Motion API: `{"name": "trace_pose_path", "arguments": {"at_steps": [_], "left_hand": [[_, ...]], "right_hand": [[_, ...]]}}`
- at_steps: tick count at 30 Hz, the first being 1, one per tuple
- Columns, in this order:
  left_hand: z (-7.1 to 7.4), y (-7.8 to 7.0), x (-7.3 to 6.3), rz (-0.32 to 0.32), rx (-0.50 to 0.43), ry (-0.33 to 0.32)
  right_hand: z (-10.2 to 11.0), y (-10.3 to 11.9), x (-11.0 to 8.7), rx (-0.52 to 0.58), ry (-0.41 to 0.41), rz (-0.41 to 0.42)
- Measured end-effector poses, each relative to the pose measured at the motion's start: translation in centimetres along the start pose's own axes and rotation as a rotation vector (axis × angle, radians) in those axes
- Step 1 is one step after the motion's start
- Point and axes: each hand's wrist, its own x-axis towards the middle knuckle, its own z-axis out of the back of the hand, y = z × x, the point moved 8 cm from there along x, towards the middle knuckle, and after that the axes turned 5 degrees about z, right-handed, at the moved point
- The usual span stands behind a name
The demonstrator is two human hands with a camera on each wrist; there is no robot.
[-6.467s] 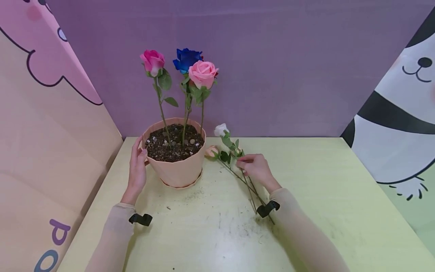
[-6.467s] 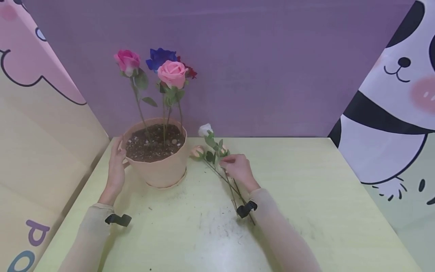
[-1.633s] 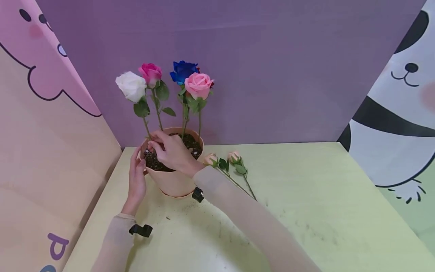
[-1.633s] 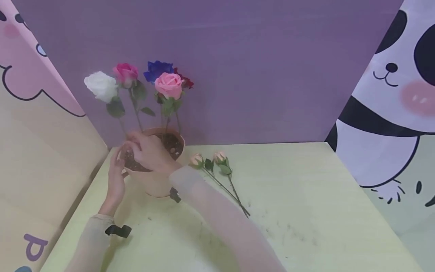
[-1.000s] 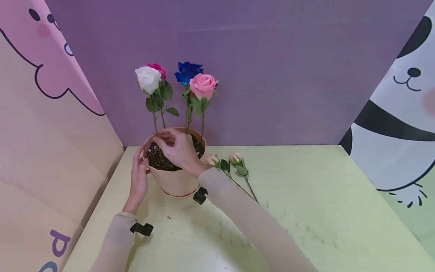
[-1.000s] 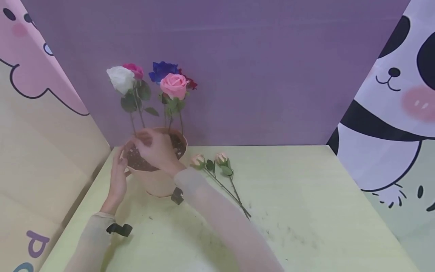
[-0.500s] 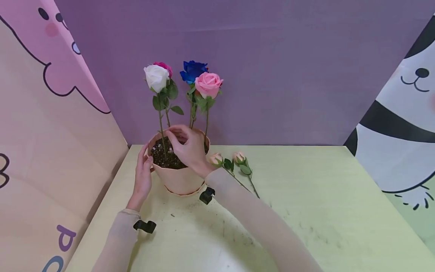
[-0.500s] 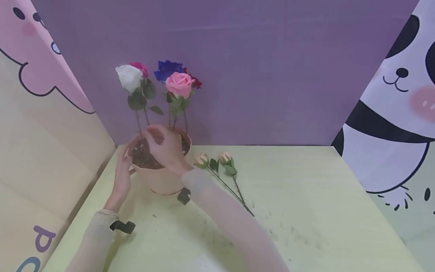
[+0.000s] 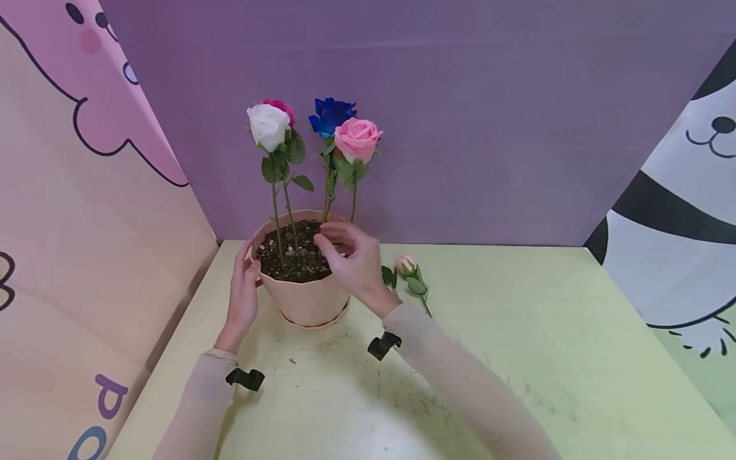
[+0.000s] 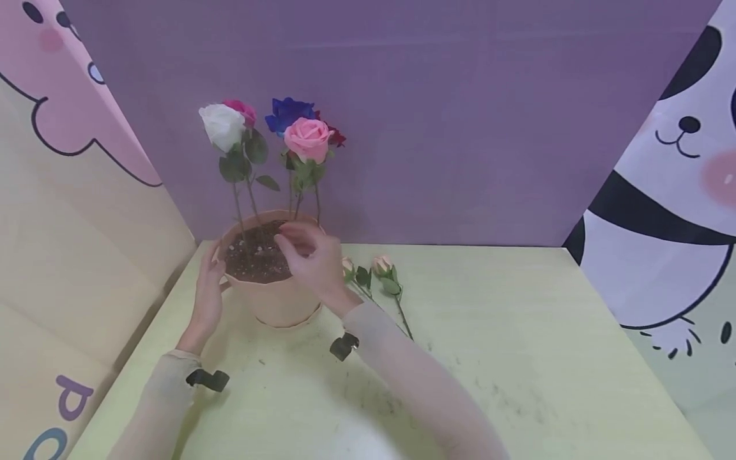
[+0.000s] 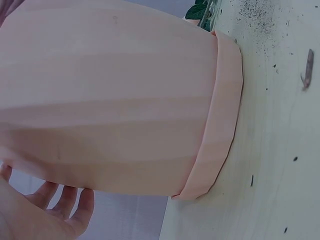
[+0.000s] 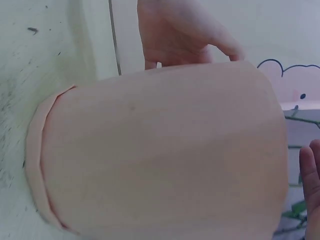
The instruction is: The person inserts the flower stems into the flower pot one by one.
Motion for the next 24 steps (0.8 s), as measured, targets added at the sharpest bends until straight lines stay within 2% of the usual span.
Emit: {"name": "trace_pose_path", "arguments": {"at_steps": [7,12,20,24], "left_hand": [[0.1,-0.1,-0.1,-0.008,0.0,0.001],[0.1,0.0,-0.1,-0.001,-0.002,-0.004],[0.2,0.0,-0.2,0.001,0.008,-0.004],[0.1,-0.1,-0.2,0.002,0.003,0.0]], "right_hand": [[3.7,-0.8,-1.0,-0.01,-0.031,0.007],[6.8,-2.3,-1.8,-0.099,-0.005,-0.005],[10.9,-5.2,-3.5,-0.18,0.043,-0.226],[12.3,-6.6,-4.7,-0.25,0.073,-0.298]]}}
